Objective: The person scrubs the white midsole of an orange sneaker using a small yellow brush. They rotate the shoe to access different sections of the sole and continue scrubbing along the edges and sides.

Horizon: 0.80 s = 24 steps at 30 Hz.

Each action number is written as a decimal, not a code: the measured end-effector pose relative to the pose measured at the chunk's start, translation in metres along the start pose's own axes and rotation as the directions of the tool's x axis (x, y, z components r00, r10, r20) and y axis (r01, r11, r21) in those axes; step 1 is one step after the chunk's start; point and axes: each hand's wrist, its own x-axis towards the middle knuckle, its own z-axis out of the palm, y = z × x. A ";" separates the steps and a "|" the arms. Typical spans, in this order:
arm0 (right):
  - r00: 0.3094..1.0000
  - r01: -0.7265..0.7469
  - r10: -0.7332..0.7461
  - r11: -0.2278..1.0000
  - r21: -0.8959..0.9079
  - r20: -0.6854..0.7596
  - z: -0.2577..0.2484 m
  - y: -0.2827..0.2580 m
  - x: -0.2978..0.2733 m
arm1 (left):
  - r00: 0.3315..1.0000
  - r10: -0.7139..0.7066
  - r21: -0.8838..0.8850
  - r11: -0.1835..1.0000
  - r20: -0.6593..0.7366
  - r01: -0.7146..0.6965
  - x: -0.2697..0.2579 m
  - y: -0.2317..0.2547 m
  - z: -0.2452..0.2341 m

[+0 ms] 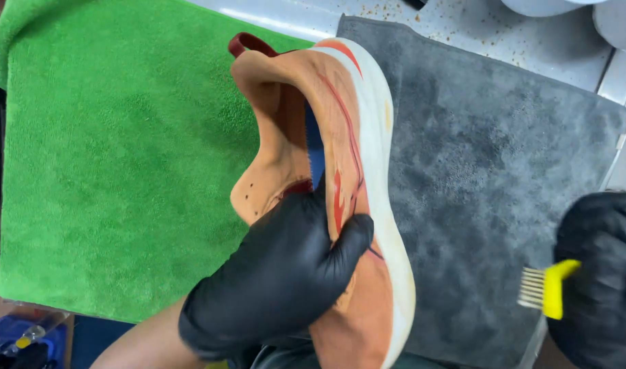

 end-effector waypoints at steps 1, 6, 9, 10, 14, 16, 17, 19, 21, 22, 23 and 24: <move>0.999 -0.036 0.037 0.999 0.028 -0.035 0.017 -0.022 -0.003 | 0.971 -0.240 -0.163 0.957 0.021 0.240 0.003 -0.002 0.009; 0.976 -0.157 0.175 0.978 0.138 -0.127 0.062 -0.058 0.004 | 0.955 -0.204 -0.495 0.820 0.214 0.287 0.022 0.001 0.000; 0.971 -0.177 0.204 0.965 0.196 -0.126 0.072 -0.067 0.019 | 0.957 -0.187 -0.489 0.828 0.224 0.276 0.019 -0.004 0.008; 0.966 -0.189 0.222 0.956 0.225 -0.131 0.075 -0.071 0.025 | 0.957 -0.184 -0.466 0.842 0.225 0.272 0.018 -0.005 0.010; 0.966 -0.199 0.236 0.938 0.282 -0.105 0.089 -0.079 0.026 | 0.971 -0.152 -0.518 0.825 0.184 0.228 0.014 -0.007 0.020; 0.994 -0.013 0.032 0.984 0.176 -0.106 0.101 -0.067 0.027 | 0.983 -0.133 -0.374 0.911 0.130 0.172 0.004 -0.013 0.030; 0.995 -0.012 0.030 0.985 0.175 -0.099 0.100 -0.059 0.025 | 0.982 -0.137 -0.378 0.909 0.127 0.176 0.001 -0.014 0.037; 0.981 -0.008 0.020 0.998 0.061 -0.193 0.095 -0.046 0.019 | 0.999 -0.041 -0.134 0.990 -0.031 0.036 -0.006 -0.015 0.050; 0.981 -0.018 0.041 0.992 0.122 -0.188 0.097 -0.058 0.015 | 0.999 0.000 -0.111 0.994 -0.050 -0.006 -0.006 -0.015 0.048; 0.980 -0.024 0.059 0.982 0.185 -0.188 0.097 -0.063 0.013 | 0.997 0.046 -0.080 0.995 -0.068 -0.051 -0.005 -0.016 0.047; 0.981 -0.032 0.067 0.982 0.186 -0.183 0.102 -0.052 0.009 | 0.997 0.042 -0.087 0.995 -0.062 -0.047 -0.005 -0.017 0.045; 0.980 0.020 0.007 0.991 0.130 -0.201 0.107 -0.042 0.005 | 0.976 0.195 0.034 0.981 -0.095 -0.192 -0.005 -0.018 0.043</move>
